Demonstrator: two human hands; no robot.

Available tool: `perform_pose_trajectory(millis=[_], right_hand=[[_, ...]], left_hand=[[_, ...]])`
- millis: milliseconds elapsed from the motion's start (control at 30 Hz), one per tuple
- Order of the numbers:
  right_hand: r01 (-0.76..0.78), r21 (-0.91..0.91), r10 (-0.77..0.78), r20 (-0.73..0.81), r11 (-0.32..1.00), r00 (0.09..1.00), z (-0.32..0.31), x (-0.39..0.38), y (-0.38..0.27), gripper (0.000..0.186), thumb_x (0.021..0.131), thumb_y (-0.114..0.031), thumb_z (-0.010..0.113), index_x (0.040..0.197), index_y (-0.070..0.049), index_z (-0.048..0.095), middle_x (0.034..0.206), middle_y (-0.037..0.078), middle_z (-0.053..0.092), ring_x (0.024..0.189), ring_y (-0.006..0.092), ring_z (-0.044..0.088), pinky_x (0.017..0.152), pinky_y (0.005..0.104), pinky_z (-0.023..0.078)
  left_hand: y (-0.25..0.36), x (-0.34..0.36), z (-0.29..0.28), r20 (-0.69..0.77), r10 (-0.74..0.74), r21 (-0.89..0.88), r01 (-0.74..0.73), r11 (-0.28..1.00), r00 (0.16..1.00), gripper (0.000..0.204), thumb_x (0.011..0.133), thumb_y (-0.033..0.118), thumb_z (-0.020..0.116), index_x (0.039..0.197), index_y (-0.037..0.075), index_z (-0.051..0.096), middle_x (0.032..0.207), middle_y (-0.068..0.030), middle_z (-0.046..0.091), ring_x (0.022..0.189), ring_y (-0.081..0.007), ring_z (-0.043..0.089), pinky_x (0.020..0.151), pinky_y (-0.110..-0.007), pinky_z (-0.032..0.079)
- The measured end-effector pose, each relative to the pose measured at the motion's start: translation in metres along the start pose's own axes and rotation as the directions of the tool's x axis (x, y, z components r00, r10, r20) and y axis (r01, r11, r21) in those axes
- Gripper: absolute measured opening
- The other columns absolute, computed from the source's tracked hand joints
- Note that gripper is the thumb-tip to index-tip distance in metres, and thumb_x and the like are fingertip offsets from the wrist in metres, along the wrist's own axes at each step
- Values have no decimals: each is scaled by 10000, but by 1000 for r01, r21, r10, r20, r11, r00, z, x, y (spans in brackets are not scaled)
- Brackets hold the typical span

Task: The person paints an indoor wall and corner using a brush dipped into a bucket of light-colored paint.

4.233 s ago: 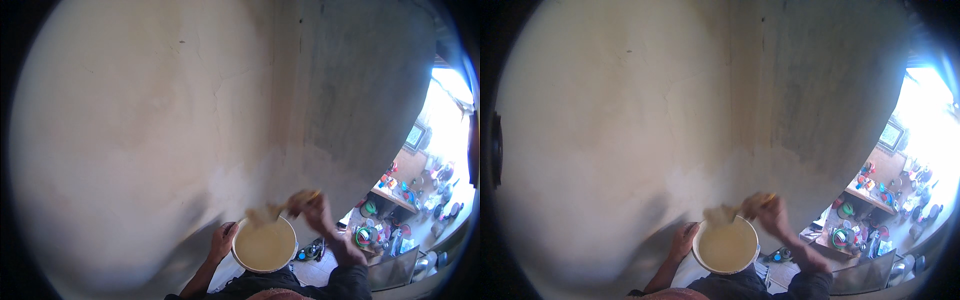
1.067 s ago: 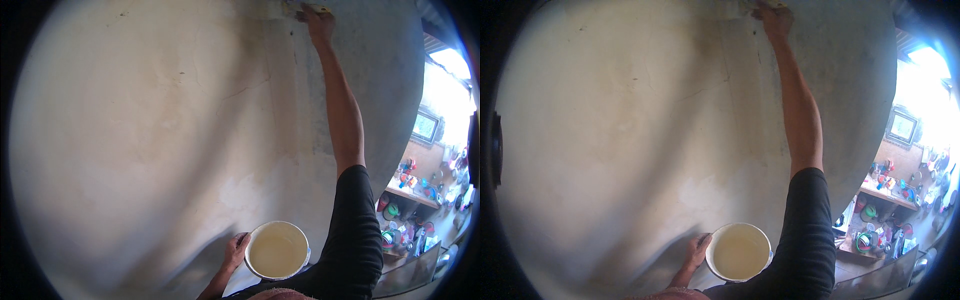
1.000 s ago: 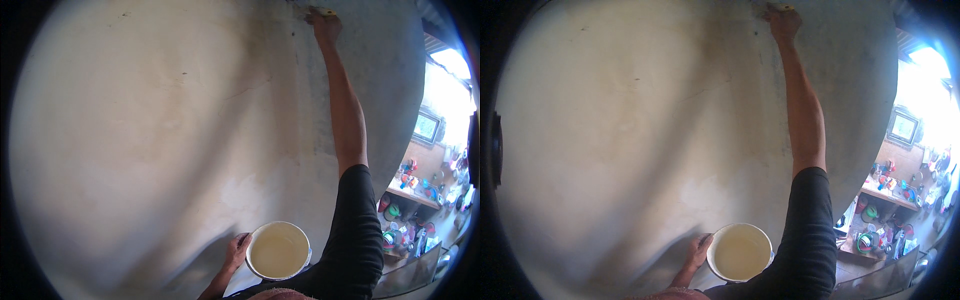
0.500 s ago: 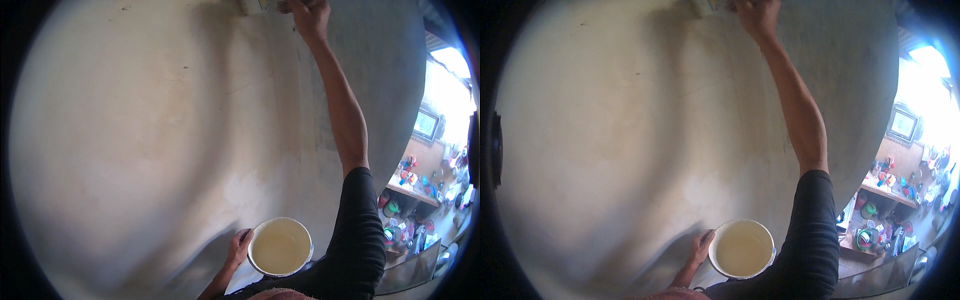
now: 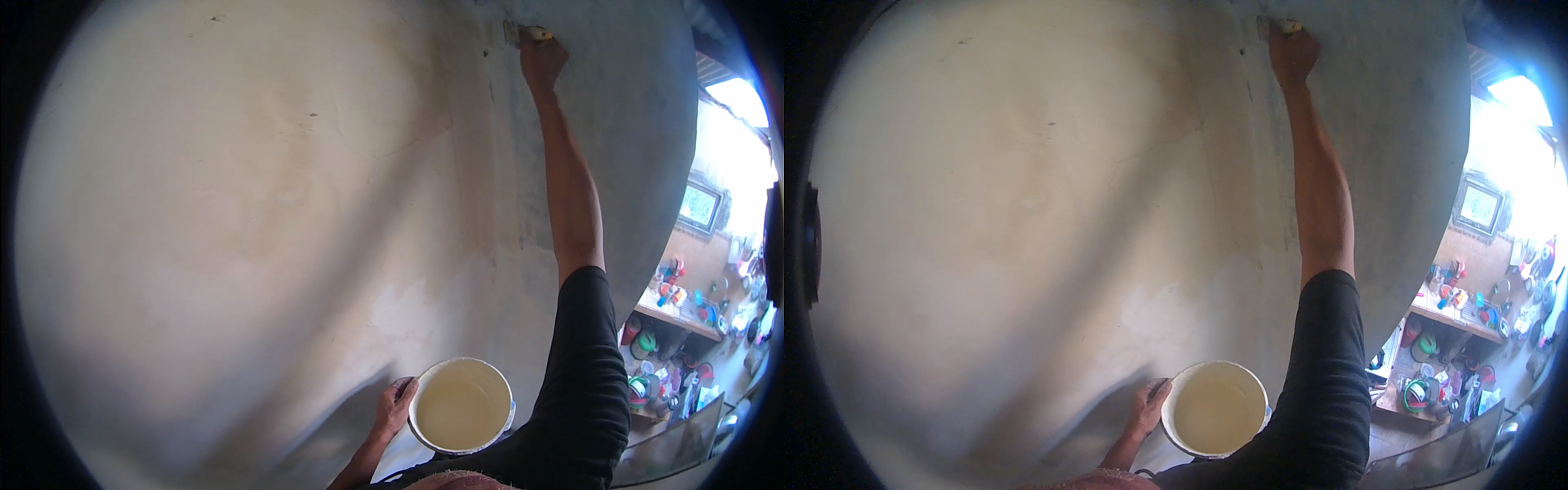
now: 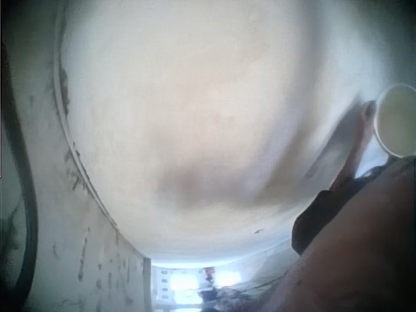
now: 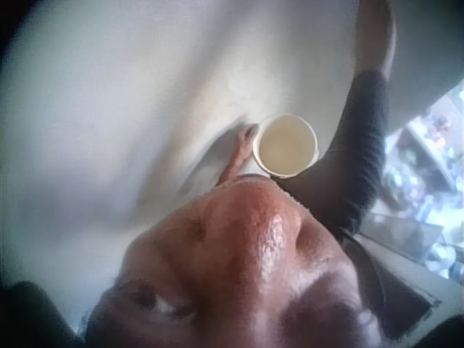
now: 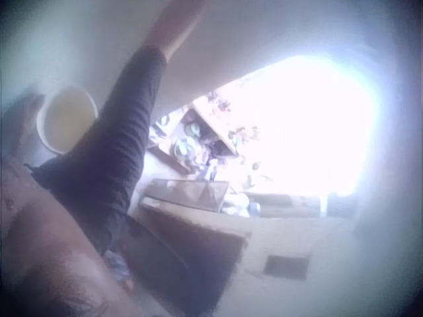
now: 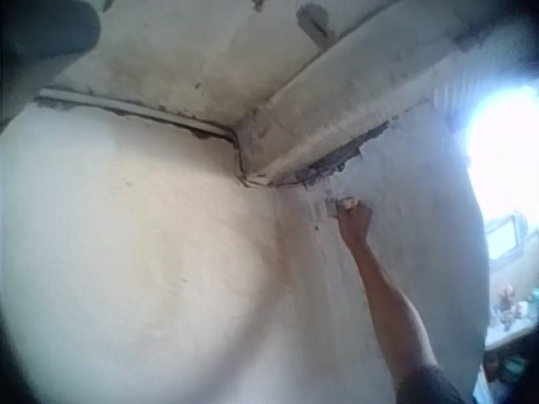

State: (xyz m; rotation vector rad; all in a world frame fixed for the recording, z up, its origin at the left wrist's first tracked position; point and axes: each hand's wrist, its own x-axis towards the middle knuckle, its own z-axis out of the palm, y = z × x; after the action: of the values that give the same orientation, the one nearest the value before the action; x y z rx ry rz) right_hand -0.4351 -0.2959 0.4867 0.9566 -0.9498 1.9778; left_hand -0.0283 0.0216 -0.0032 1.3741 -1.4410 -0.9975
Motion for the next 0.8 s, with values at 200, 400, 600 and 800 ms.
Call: perform_pose_trajectory(millis=[200,400,600,800], right_hand=[[7,218,-46,176,976,983,-18,-22,-74,339,826,-337,761,871,-1,758,797,141,749,702,265,725,731,378,568],[-366,819,32,393,443,919,-59,-9,-111,145,887,-116,688,875,26,711,742,121,723,617,195,702,533,329,557],[-412,677,158,406,609,900,-10,-9,-24,303,849,-240,758,882,61,736,764,118,751,663,150,721,687,308,579],[-128,100,110,168,987,980,-10,-6,2,390,836,-362,753,863,27,750,728,121,738,677,217,730,673,347,570]], left_hand=[[12,-4,0,-10,33,59,-32,998,999,412,999,350,608,1188,-10,676,1028,-119,734,948,-157,673,855,-305,517],[0,-1,-3,14,15,4,-15,1000,1000,414,998,347,612,1183,-18,675,1024,-118,732,944,-153,667,853,-307,517],[7,0,3,8,-5,-5,5,1000,1000,404,996,341,618,1170,-18,682,1008,-101,732,925,-145,661,845,-305,516],[0,-3,-2,3,13,-15,-13,1000,1000,407,996,346,616,1171,-16,681,999,-98,733,921,-143,664,839,-299,514]])
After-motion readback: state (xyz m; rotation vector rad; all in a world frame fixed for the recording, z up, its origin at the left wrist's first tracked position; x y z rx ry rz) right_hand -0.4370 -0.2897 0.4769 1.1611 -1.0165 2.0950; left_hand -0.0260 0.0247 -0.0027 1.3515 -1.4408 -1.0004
